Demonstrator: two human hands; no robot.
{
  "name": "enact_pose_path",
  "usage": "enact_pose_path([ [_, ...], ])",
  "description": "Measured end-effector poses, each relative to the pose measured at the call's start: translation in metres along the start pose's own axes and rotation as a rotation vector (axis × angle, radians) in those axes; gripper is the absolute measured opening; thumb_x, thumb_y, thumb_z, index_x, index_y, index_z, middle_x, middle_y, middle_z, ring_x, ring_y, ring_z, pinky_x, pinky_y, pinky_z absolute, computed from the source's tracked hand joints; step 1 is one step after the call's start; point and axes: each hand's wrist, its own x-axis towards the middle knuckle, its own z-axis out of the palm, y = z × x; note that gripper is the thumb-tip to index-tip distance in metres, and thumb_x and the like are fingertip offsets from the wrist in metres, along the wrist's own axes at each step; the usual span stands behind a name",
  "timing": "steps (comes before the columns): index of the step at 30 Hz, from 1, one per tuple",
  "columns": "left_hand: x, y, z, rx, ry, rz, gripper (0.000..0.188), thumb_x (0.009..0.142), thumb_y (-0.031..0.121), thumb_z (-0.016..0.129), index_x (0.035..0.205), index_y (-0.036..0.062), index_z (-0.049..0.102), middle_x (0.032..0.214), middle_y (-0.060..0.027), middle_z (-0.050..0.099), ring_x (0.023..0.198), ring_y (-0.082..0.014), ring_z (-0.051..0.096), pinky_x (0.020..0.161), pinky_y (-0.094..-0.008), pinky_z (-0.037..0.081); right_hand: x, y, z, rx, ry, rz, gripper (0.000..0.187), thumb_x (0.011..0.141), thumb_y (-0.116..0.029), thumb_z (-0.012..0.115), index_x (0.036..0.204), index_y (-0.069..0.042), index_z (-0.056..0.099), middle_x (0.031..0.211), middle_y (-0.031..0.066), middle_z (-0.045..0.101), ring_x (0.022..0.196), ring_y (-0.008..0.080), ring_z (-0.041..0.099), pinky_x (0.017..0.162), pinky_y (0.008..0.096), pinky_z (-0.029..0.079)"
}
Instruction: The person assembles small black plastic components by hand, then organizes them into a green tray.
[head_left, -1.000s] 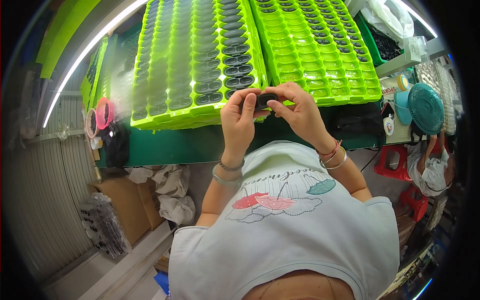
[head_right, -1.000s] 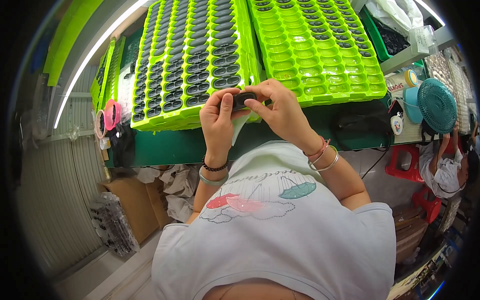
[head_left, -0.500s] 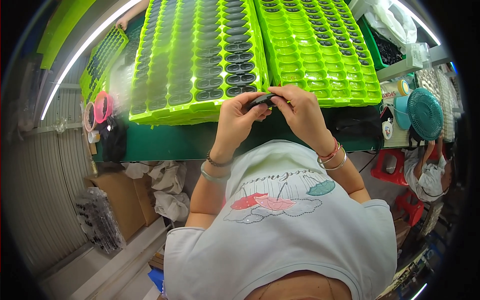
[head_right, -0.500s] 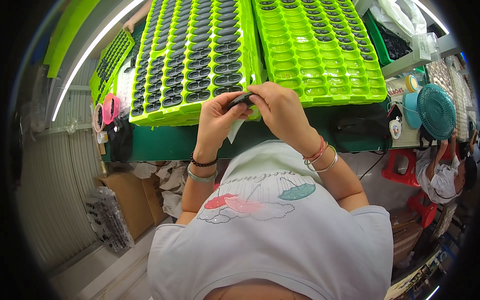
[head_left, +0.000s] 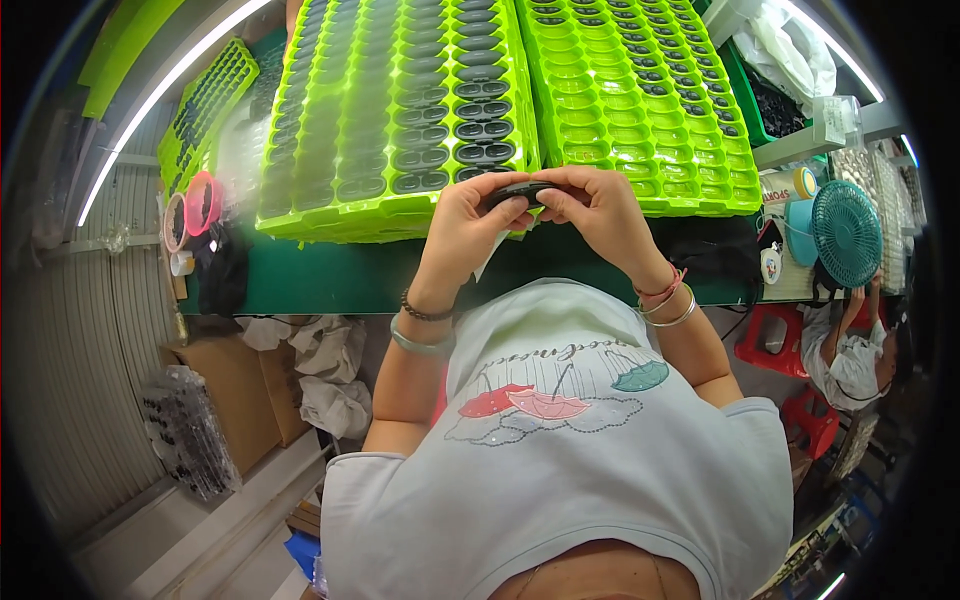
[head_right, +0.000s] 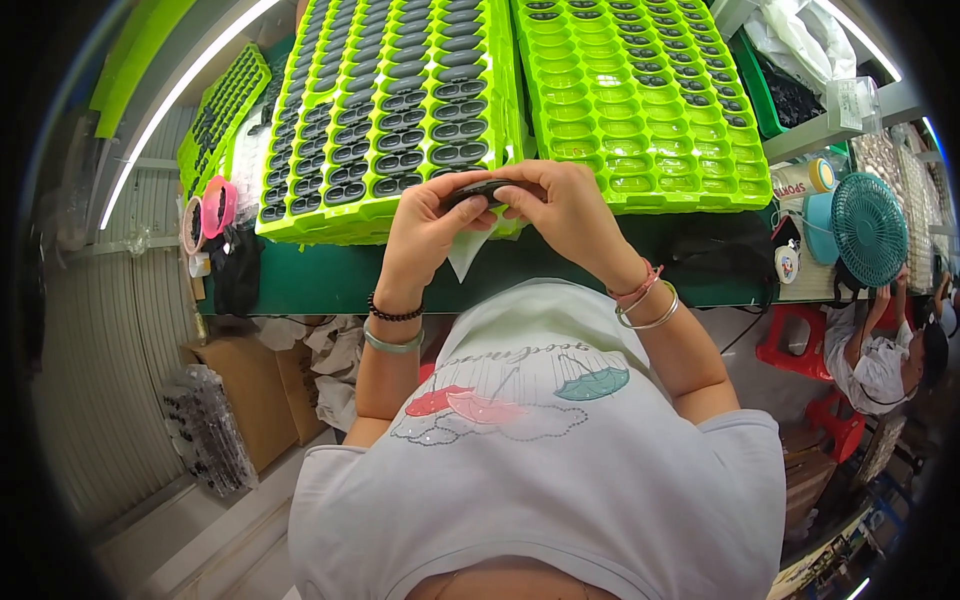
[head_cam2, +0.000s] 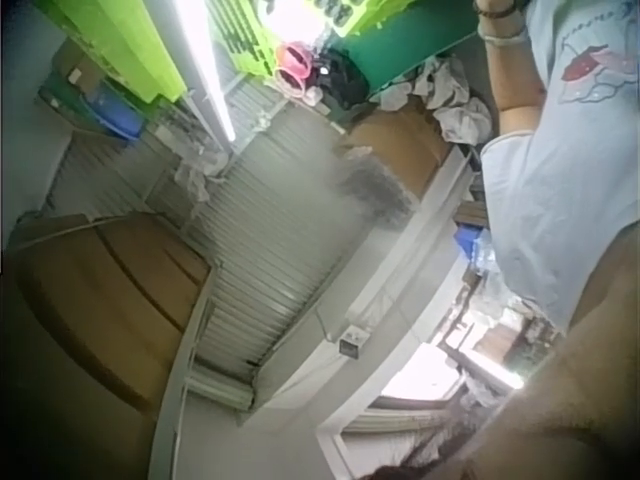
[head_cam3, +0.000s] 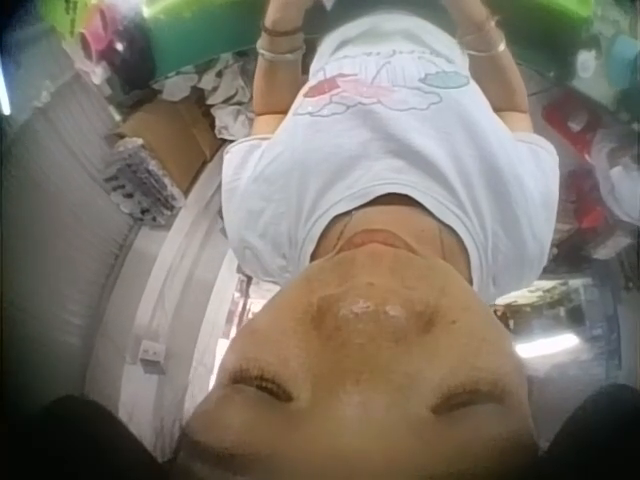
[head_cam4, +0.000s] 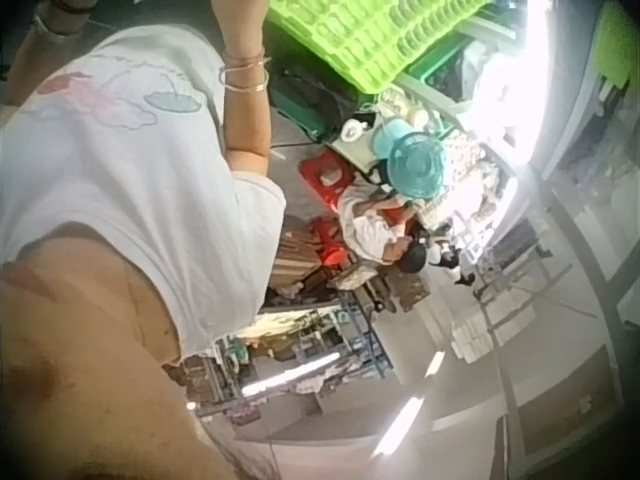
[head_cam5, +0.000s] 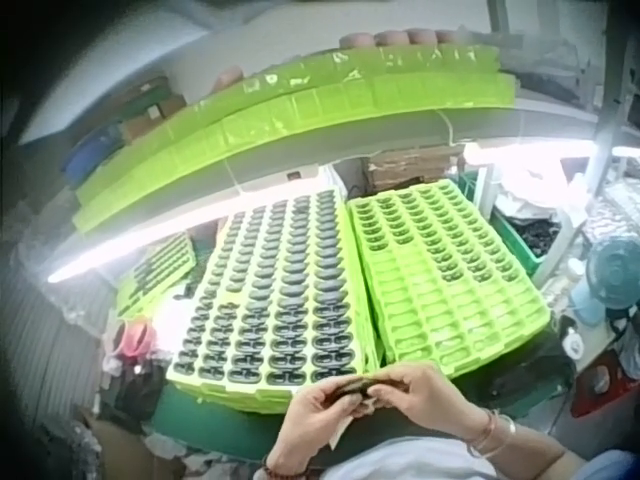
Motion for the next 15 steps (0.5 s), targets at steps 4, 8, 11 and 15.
enact_pose_path([
  [4,-0.002,-0.002,0.004,0.11,0.12,0.09,0.023,0.082,0.001,0.058,0.104,-0.0045,0.056,0.086,-0.0064,0.063,0.073,-0.0105,0.062,0.064,-0.0219,0.051,-0.002,0.002,0.0,0.239,-0.141,0.152,0.022,0.087,-0.008,0.054,0.104,0.004,0.06,0.074,0.0056,0.065,0.067,0.0112,0.064,0.058,0.0218,0.051],
  [8,-0.003,-0.01,0.02,0.289,0.276,0.293,0.025,0.084,0.0,0.056,0.108,-0.0026,0.052,0.086,-0.0053,0.061,0.075,-0.0101,0.058,0.066,-0.022,0.048,-0.006,0.002,0.009,0.225,-0.113,0.236,0.026,0.089,-0.008,0.051,0.111,0.003,0.057,0.084,0.0071,0.065,0.072,0.0118,0.064,0.063,0.0221,0.053],
  [11,-0.006,-0.018,0.032,0.295,0.288,0.298,0.032,0.088,0.0,0.048,0.12,-0.001,0.041,0.094,-0.0074,0.058,0.081,-0.0108,0.055,0.074,-0.022,0.045,-0.009,0.005,0.02,0.379,0.013,0.189,0.024,0.089,-0.008,0.05,0.109,0.003,0.058,0.077,0.0064,0.064,0.067,0.0118,0.063,0.059,0.0232,0.052],
  [15,-0.004,-0.03,0.042,0.31,0.364,0.447,0.038,0.092,0.004,0.041,0.127,0.0001,0.029,0.096,-0.0098,0.056,0.085,-0.0143,0.054,0.078,-0.0247,0.043,-0.013,0.011,0.028,0.413,0.063,0.123,0.023,0.09,-0.008,0.049,0.106,0.004,0.059,0.074,0.0068,0.064,0.063,0.0112,0.062,0.057,0.023,0.052],
])
